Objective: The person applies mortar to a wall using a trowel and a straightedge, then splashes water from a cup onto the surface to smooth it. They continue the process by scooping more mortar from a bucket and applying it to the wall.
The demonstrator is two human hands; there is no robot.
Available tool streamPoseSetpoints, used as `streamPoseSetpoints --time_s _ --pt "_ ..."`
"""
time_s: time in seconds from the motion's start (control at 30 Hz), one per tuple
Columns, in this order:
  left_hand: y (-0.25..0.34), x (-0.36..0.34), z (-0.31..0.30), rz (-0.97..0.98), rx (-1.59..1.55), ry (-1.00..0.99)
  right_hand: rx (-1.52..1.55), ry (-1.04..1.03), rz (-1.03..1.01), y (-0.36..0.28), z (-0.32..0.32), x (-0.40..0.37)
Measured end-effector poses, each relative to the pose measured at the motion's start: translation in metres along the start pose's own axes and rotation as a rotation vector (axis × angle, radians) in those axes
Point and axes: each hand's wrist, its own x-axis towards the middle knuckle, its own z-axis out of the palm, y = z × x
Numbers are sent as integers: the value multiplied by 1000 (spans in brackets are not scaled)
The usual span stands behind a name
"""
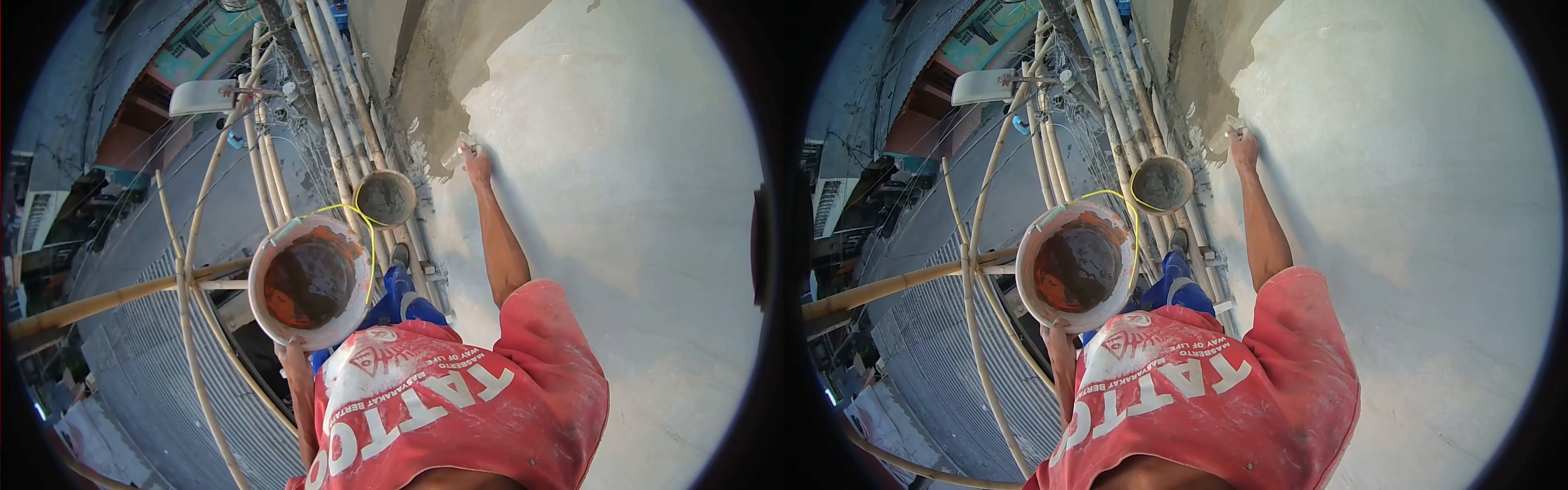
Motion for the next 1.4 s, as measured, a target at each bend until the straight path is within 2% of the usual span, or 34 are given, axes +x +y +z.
streamPoseSetpoints --time_s 0.13,0.3,0.33,0.37,0.4,0.47,0.53,0.6,0.7,0.8,0.83,0.87,0.93,0.97,1.0,1.07,1.17,1.27,1.33,1.4 --pt "3 -4 0 -12 6 -32 28 204 -201 30 -18 -89" --pt "13 -15 12 13 -22 -8 -9 130 -43 76 -15 -176" --pt "15 -18 12 10 -25 10 -117 4 62 91 -8 -182" --pt "16 -19 13 9 -27 29 -222 -124 165 104 1 -182" --pt "16 -18 11 12 -24 32 -217 -127 165 112 13 -176" --pt "13 -17 6 -1 -24 27 -106 -246 381 115 34 -147" --pt "13 -15 4 -2 -9 14 15 -389 528 89 41 -105" --pt "13 -19 6 -15 8 2 169 -420 651 78 55 -63" --pt "8 -10 -1 -22 80 24 109 -384 743 46 62 -29" --pt "19 -11 6 -17 107 -35 137 -357 654 17 39 -30" --pt "20 -10 8 -14 100 -35 133 -283 577 9 28 -41" --pt "21 -10 10 27 81 -85 128 -214 498 5 22 -53" --pt "22 -7 15 80 68 -117 -12 -76 193 12 10 -70" --pt "21 -4 14 43 86 -97 140 -42 110 -12 -10 -101" --pt "6 10 -1 91 139 -210 295 -12 32 -52 -47 -137" --pt "3 17 2 101 148 -203 495 -92 -63 -100 -79 -194" --pt "14 18 15 148 198 -227 581 -411 -107 -134 -79 -253" --pt "25 23 27 191 208 -304 356 -828 -68 -145 -27 -274" --pt "32 22 31 255 291 -363 176 -903 -43 -158 12 -280" --pt "38 22 37 250 262 -389 103 -929 -113 -137 69 -275"
